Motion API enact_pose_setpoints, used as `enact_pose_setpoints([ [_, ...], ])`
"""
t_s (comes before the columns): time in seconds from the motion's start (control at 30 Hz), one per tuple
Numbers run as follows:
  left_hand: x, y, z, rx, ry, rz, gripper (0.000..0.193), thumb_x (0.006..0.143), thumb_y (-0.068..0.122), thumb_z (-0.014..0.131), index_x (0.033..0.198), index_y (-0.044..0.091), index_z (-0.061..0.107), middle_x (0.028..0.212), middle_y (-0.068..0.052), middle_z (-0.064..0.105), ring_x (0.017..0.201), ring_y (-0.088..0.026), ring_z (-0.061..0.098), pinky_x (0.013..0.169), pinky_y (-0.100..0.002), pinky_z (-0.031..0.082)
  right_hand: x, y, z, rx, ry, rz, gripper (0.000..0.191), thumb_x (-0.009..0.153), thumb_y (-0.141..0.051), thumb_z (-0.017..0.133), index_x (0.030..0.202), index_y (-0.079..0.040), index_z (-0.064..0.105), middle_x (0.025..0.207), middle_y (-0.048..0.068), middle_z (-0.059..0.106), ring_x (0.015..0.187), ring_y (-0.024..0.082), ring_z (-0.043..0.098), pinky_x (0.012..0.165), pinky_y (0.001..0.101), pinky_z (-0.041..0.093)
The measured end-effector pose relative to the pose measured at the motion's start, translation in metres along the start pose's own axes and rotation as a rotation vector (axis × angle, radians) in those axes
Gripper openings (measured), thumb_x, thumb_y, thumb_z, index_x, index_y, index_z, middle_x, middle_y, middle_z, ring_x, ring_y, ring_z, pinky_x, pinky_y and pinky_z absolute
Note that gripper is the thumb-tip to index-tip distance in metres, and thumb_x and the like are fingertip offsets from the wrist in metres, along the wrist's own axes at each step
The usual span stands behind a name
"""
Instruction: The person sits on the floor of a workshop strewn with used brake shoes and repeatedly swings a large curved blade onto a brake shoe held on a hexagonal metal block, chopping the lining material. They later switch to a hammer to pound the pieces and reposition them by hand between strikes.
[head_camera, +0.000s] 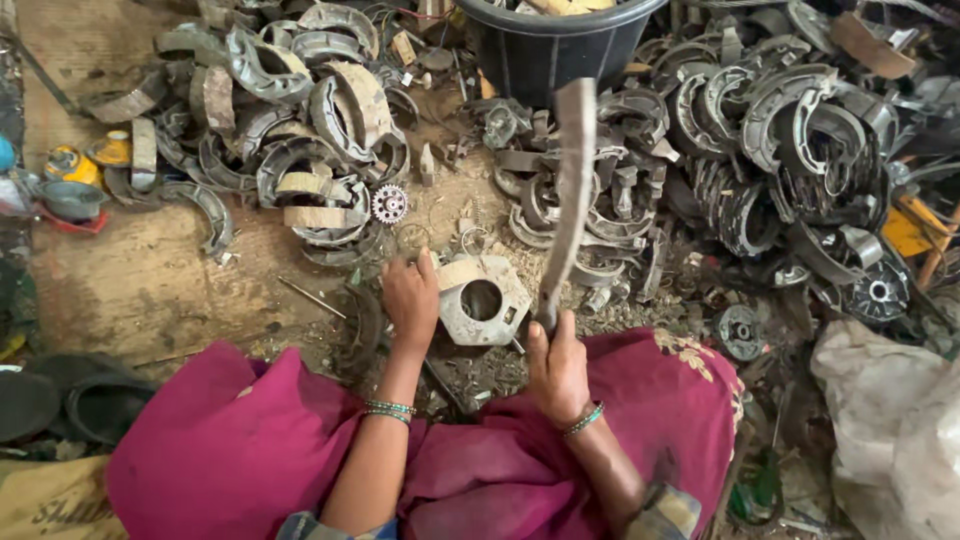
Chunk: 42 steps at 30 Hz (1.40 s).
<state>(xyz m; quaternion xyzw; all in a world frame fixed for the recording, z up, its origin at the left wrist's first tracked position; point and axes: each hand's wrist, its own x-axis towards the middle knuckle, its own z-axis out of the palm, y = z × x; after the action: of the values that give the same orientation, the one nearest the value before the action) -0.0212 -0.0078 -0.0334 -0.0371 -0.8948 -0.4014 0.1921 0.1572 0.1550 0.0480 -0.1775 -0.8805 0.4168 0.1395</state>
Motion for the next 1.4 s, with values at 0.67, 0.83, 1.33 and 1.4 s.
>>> enact_pose_setpoints([
  [0.67, -0.006, 0.014, -0.008, 0.093, 0.058, 0.115, 0.039, 0.103, 0.028, 0.059, 0.085, -0.001, 0.078, 0.110, -0.021, 0.064, 0.109, -0.041, 0.056, 0.095, -0.051, 0.046, 0.007, 0.016, 0.019, -0.151, -0.187, 0.037, 0.026, 0.103, -0.028, 0.055, 0.106, -0.005, 0.043, 0.063, 0.022, 0.064, 0.054, 0.042, 0.064, 0.046, 0.0513, 0.049],
  [0.83, -0.002, 0.014, -0.006, 0.122, 0.022, 0.066, 0.040, 0.100, 0.030, 0.059, 0.084, 0.000, 0.080, 0.106, -0.022, 0.064, 0.102, -0.042, 0.056, 0.087, -0.054, 0.045, 0.009, 0.063, 0.052, -0.382, -0.234, -0.131, 0.034, 0.103, -0.032, 0.059, 0.108, -0.002, 0.044, 0.067, 0.027, 0.065, 0.063, 0.048, 0.063, 0.054, 0.0594, 0.047],
  [1.33, 0.006, -0.001, 0.014, -0.087, -0.223, -0.399, 0.072, 0.108, 0.053, 0.044, 0.076, -0.006, 0.072, 0.077, -0.029, 0.067, 0.078, -0.049, 0.067, 0.072, -0.059, 0.048, 0.060, 0.113, 0.021, -0.548, 0.018, -0.055, 0.047, 0.087, -0.020, 0.071, 0.126, -0.003, 0.052, 0.113, 0.026, 0.064, 0.094, 0.046, 0.065, 0.076, 0.0538, 0.055],
  [1.4, 0.005, 0.003, 0.009, -0.233, -0.170, -0.249, 0.065, 0.103, 0.053, 0.048, 0.082, -0.003, 0.073, 0.077, -0.028, 0.068, 0.076, -0.047, 0.067, 0.069, -0.056, 0.048, 0.058, 0.108, 0.022, -0.544, 0.127, -0.165, 0.046, 0.085, -0.016, 0.071, 0.125, -0.001, 0.054, 0.116, 0.025, 0.062, 0.102, 0.046, 0.061, 0.086, 0.0526, 0.052],
])
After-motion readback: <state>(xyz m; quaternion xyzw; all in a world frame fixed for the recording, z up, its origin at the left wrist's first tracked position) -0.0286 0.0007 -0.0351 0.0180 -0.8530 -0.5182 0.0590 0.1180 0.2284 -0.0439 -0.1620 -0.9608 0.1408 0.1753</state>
